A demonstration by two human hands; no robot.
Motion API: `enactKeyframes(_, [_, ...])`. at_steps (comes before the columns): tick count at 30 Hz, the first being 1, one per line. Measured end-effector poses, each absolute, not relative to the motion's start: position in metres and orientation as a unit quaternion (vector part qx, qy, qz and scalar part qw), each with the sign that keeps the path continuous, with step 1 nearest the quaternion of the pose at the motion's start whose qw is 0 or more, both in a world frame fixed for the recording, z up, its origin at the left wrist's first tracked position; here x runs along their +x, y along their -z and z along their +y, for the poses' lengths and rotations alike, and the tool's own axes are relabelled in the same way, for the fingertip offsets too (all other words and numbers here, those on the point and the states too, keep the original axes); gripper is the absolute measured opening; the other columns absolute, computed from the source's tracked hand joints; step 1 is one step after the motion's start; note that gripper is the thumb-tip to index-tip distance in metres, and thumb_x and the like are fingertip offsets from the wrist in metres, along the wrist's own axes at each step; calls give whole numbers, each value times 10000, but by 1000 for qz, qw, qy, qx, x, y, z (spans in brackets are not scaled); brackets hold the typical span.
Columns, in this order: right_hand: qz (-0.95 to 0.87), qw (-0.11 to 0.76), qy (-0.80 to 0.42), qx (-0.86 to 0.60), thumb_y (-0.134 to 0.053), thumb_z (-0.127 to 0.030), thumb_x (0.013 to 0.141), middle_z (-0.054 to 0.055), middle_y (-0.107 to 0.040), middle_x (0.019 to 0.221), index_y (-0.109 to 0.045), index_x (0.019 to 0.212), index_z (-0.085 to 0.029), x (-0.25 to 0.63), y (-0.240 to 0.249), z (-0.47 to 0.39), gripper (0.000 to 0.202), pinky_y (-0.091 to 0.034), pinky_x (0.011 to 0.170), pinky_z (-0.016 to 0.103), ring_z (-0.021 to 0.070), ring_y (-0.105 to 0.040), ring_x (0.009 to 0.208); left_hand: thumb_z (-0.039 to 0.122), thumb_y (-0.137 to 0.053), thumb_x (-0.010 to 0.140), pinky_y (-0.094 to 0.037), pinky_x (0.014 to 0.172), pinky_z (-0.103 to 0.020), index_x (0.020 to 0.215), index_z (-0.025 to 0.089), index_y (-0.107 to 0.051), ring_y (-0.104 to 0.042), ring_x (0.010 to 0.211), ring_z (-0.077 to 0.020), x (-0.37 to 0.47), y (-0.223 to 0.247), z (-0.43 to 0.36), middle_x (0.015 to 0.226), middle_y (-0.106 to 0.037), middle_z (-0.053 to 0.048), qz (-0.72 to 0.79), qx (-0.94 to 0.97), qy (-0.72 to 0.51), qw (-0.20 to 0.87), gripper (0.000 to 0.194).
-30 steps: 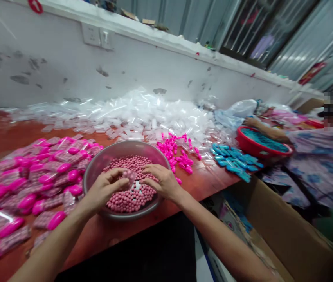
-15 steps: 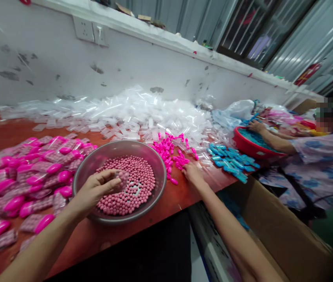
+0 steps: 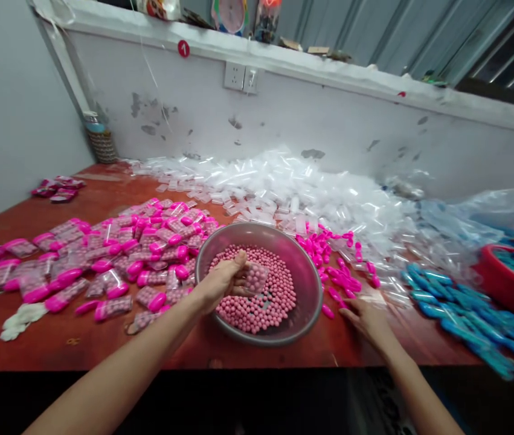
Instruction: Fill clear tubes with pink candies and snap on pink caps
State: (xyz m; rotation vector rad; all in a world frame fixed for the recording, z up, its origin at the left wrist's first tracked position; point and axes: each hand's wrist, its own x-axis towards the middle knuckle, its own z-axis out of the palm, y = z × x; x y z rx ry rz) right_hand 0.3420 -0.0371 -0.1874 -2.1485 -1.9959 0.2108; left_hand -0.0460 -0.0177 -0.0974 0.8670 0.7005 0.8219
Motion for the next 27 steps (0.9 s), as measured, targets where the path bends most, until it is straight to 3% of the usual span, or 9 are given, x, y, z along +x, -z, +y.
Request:
enactKeyframes(4, [-621, 243, -93, -739, -486, -418, 697, 110, -634, 866, -602, 881, -155, 303, 148, -43, 341, -443, 714, 365, 246, -582, 798, 289, -649, 652, -455, 652, -235, 801, 104, -610, -552, 657, -106, -46, 102, -20, 720, -590, -33, 302, 523, -378, 702, 241])
enactKeyframes(7, [-639, 363, -133, -665, -518, -417, 719, 71, -621, 930, -574, 957, -190, 246, 106, -50, 333, -449, 737, 348, 220, -574, 839, 256, -585, 706, -416, 615, -204, 768, 109, -612, -517, 629, -91, -45, 104, -22, 688, -564, -12, 300, 603, -373, 639, 162])
enactKeyframes(9, [-690, 400, -171, -578, -541, -373, 735, 50, -621, 918, -570, 971, -212, 204, 83, -54, 287, -452, 736, 322, 196, -573, 827, 260, -542, 738, -401, 607, -197, 770, 117, -610, -510, 635, -94, -44, 103, -24, 692, -562, -9, 302, 647, -371, 594, 162])
enactKeyframes(15, [-813, 351, -183, -427, -527, -255, 778, 43, -602, 882, -566, 983, -215, 130, 66, -52, 212, -433, 733, 278, 162, -550, 815, 273, -483, 777, -395, 605, -190, 802, 134, -609, -533, 665, -118, -45, 102, -32, 708, -587, -11, 308, 715, -362, 513, 189])
enactKeyframes(23, [-851, 256, -146, -435, -473, -192, 803, 26, -537, 755, -530, 890, -186, 126, 71, -58, 104, -391, 618, 237, 134, -504, 697, 164, -438, 799, -365, 595, -191, 738, 140, -591, -525, 605, -103, -50, 111, -38, 644, -577, -5, 323, 804, -389, 315, 167])
enactKeyframes(27, [-873, 202, -110, -430, -450, -176, 807, 24, -494, 721, -477, 795, -178, 126, 74, -62, 30, -368, 577, 232, 130, -469, 657, 105, -421, 770, -354, 562, -200, 692, 133, -564, -519, 581, -113, -49, 116, -41, 623, -571, -18, 328, 854, -338, 220, 166])
